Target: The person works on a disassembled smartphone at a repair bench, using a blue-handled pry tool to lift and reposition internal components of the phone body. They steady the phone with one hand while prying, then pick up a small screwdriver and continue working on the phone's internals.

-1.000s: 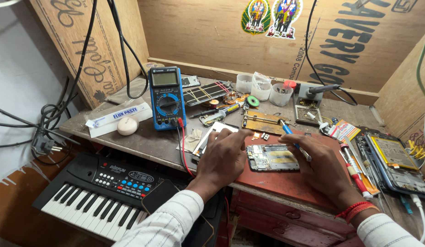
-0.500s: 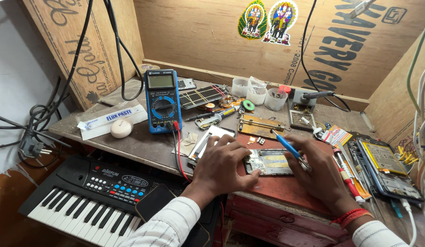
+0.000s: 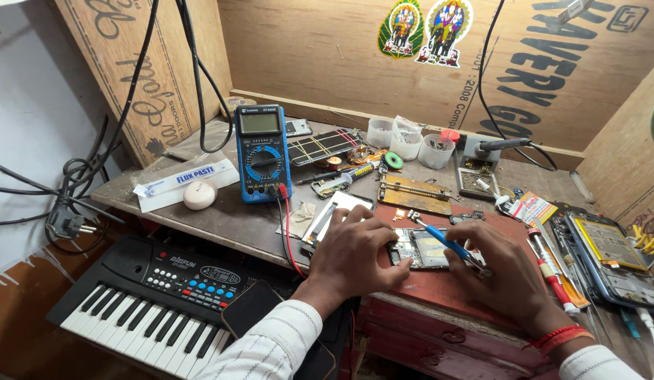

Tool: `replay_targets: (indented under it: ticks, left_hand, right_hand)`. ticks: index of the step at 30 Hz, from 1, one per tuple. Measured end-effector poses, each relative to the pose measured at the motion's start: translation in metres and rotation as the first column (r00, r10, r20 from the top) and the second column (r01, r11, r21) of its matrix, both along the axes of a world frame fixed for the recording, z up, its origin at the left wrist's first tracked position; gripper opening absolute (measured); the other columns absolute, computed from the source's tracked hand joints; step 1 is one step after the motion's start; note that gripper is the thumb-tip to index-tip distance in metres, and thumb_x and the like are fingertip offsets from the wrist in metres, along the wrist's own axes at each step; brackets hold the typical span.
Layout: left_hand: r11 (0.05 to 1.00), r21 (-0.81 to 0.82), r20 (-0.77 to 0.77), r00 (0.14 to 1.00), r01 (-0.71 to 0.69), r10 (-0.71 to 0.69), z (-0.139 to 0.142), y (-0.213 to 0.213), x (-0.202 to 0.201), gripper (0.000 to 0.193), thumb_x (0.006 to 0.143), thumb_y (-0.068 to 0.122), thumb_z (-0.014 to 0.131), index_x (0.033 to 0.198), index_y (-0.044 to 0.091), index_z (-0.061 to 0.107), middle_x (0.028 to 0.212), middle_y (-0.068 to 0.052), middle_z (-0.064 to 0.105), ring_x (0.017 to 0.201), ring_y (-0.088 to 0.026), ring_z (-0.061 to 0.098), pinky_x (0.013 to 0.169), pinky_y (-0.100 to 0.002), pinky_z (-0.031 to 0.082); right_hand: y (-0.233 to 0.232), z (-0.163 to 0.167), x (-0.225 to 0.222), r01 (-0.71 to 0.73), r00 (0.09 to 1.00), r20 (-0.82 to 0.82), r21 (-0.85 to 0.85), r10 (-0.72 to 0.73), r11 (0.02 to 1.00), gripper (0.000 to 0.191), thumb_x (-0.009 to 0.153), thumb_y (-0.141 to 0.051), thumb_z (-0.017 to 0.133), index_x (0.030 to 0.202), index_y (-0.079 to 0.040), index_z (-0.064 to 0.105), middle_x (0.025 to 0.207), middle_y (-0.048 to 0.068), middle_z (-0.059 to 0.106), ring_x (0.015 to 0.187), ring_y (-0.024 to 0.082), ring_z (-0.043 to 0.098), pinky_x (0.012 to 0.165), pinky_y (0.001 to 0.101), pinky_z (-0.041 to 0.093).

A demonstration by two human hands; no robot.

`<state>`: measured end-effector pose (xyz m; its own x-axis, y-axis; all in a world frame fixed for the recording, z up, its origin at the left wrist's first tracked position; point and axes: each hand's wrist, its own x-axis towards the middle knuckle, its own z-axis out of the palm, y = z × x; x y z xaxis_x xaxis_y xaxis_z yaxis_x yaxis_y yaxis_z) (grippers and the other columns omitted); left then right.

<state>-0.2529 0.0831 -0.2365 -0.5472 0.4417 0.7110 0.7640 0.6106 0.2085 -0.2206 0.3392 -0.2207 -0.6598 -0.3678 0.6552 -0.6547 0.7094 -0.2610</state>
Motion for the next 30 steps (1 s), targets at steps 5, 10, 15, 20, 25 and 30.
replay_targets:
  ticks: [5,10,15,20,25,30]
  left_hand:
    - [0.999,-0.041,0.032,0.999,-0.013,0.014,0.002,-0.003,0.001,0.044,0.076,0.051,0.077,0.094,0.011,0.077,0.095,-0.004,0.073,0.106,-0.026,0.061,0.097,-0.044,0.041]
    - [0.999,-0.054,-0.028,1.0,0.002,-0.004,0.004,-0.002,0.002,0.062,0.074,0.053,0.077,0.119,0.01,0.07,0.118,-0.011,0.066,0.114,-0.031,0.058,0.098,-0.049,0.04]
    - [0.998,-0.07,-0.041,0.999,-0.006,0.003,0.007,-0.001,0.005,0.062,0.074,0.055,0.075,0.122,0.016,0.072,0.121,-0.013,0.062,0.117,-0.033,0.055,0.098,-0.054,0.038]
    - [0.994,-0.108,0.066,0.998,0.001,0.006,0.01,0.0,0.006,0.05,0.073,0.057,0.076,0.102,0.016,0.078,0.117,-0.009,0.064,0.115,-0.029,0.056,0.099,-0.053,0.038]
    - [0.996,-0.091,0.069,0.998,-0.007,0.013,0.01,0.003,0.003,0.048,0.072,0.055,0.078,0.101,0.017,0.079,0.107,-0.007,0.066,0.11,-0.028,0.058,0.097,-0.05,0.039]
    - [0.999,-0.03,0.014,1.0,-0.017,0.017,0.006,0.001,0.003,0.044,0.073,0.049,0.079,0.094,0.011,0.078,0.094,-0.005,0.069,0.101,-0.027,0.061,0.093,-0.046,0.041]
  right_hand:
    - [-0.007,0.0,0.0,0.029,1.0,-0.002,0.016,-0.029,0.999,0.029,0.086,-0.015,0.073,0.112,-0.007,0.063,0.11,0.011,0.072,0.089,0.025,0.072,0.073,0.0358,0.057]
    - [-0.003,-0.002,-0.002,0.018,0.992,-0.125,-0.037,-0.022,0.999,0.026,0.095,-0.014,0.069,0.119,-0.006,0.062,0.109,0.011,0.071,0.098,0.021,0.072,0.082,0.0341,0.056]
    - [0.003,0.001,-0.01,0.182,0.982,0.141,-0.548,-0.124,0.817,0.02,0.098,-0.011,0.07,0.116,-0.002,0.067,0.094,0.007,0.071,0.086,0.013,0.069,0.076,0.0275,0.055]
    - [0.008,-0.001,-0.012,0.181,0.983,0.102,-0.669,-0.152,0.721,0.015,0.098,-0.007,0.069,0.111,0.0,0.067,0.092,0.005,0.07,0.087,0.01,0.069,0.075,0.0227,0.053]
    - [0.018,-0.02,-0.011,0.27,0.932,-0.059,-0.542,-0.357,0.796,0.017,0.106,-0.016,0.065,0.102,0.001,0.065,0.082,0.007,0.066,0.08,0.011,0.064,0.073,0.026,0.05]
    - [0.036,-0.03,-0.026,0.303,0.889,-0.041,-0.695,-0.457,0.652,0.027,0.113,-0.023,0.057,0.1,-0.001,0.06,0.081,0.003,0.058,0.075,0.009,0.053,0.067,0.029,0.046]
